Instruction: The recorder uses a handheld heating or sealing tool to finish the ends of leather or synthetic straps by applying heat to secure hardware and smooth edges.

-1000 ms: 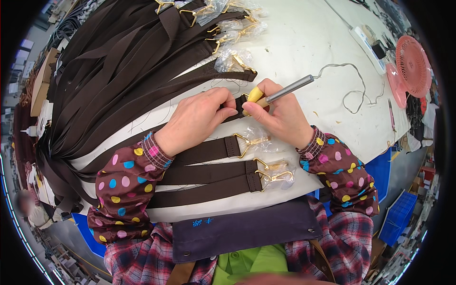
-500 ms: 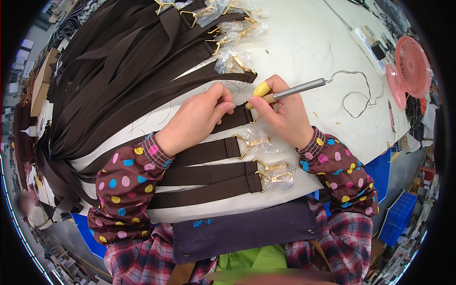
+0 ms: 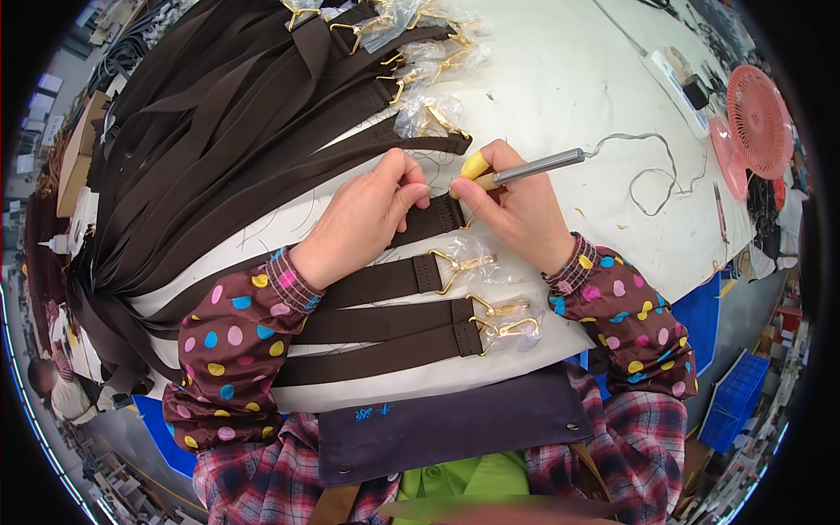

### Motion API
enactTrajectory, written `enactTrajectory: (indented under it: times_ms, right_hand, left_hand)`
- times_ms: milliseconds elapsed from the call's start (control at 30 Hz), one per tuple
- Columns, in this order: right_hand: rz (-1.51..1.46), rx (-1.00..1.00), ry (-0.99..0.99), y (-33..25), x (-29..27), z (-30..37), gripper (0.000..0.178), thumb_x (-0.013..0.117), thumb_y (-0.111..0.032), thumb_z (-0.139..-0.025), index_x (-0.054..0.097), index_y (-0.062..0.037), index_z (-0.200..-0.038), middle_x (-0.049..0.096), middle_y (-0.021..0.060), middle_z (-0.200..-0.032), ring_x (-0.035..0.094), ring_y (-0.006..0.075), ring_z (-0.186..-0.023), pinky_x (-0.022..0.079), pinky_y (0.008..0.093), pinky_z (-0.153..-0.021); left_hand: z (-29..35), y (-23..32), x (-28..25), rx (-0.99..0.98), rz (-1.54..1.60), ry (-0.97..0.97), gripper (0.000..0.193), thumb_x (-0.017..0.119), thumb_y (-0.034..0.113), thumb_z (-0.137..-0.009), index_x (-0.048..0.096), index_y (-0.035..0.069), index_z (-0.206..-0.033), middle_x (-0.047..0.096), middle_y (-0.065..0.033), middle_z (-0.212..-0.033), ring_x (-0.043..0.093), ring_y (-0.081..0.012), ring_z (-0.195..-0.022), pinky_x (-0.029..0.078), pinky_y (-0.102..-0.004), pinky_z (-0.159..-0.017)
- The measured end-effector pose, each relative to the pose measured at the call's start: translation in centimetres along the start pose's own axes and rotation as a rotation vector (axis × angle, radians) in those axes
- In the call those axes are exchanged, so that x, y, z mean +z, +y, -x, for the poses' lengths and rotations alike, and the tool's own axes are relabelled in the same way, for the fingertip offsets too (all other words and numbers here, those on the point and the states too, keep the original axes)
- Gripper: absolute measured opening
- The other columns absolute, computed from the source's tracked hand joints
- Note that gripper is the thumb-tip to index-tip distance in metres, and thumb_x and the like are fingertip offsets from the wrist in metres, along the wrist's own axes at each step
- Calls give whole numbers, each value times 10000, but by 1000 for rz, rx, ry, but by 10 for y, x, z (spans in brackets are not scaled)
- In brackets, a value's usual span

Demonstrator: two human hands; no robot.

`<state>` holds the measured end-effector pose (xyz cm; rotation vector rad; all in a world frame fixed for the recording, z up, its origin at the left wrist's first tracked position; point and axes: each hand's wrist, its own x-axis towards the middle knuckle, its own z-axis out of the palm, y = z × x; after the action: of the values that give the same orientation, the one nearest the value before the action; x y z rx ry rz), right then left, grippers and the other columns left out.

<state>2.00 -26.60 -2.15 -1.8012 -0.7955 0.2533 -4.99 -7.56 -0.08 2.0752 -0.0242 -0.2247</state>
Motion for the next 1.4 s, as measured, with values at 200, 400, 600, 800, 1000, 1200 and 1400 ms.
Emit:
enactTrajectory:
  times_ms: [200,400,600,800,1000,1200,1400]
  right_hand:
    - [18,-7,-5,-1,0,-2,219,667,-157,-866,495,-28,-909,560,47,-650,523,100,-521,397,247,-475]
    - [34,-16,5,-5,-2,-1,224,668,-160,-865,494,-26,-909,571,49,-663,523,97,-524,404,241,-482]
    - [-82,43,11,-3,0,-1,226,668,-168,-869,496,-25,-903,579,38,-671,514,75,-542,408,235,-491]
    - [-55,46,6,-3,0,-1,239,669,-182,-870,494,-23,-903,573,37,-671,504,75,-538,405,234,-492]
    - [-83,57,4,-1,1,-2,240,668,-185,-871,492,-25,-901,571,34,-664,499,75,-533,402,235,-490]
    - [-66,52,-5,-3,0,-2,244,666,-192,-875,490,-25,-905,585,36,-675,515,75,-539,410,233,-493]
    - [-64,33,-8,-1,1,-2,250,665,-199,-877,488,-26,-910,587,37,-673,526,84,-528,409,236,-485]
  left_hand:
    - [-1,0,-1,-5,4,-3,108,480,112,-954,428,22,-926,604,-73,-776,559,-164,-566,455,-300,-540]
    - [1,9,-5,-88,22,12,132,528,122,-934,437,27,-938,594,-77,-788,565,-169,-586,461,-303,-554]
    - [-2,-10,-5,213,-211,51,183,636,125,-859,527,33,-974,562,-53,-810,526,-126,-647,443,-267,-582]
    - [-6,-9,-6,173,-311,5,160,653,133,-835,571,43,-940,568,-94,-848,553,-221,-706,450,-320,-633]
    - [-6,-11,0,233,-354,102,140,624,126,-856,539,40,-927,569,-127,-860,581,-313,-789,461,-365,-665]
    - [-6,-14,0,218,-300,80,135,604,106,-875,519,25,-942,581,-122,-878,582,-292,-787,465,-340,-685]
    - [-7,-13,-2,198,-219,51,106,583,88,-892,517,21,-940,597,-105,-901,576,-229,-770,462,-313,-693]
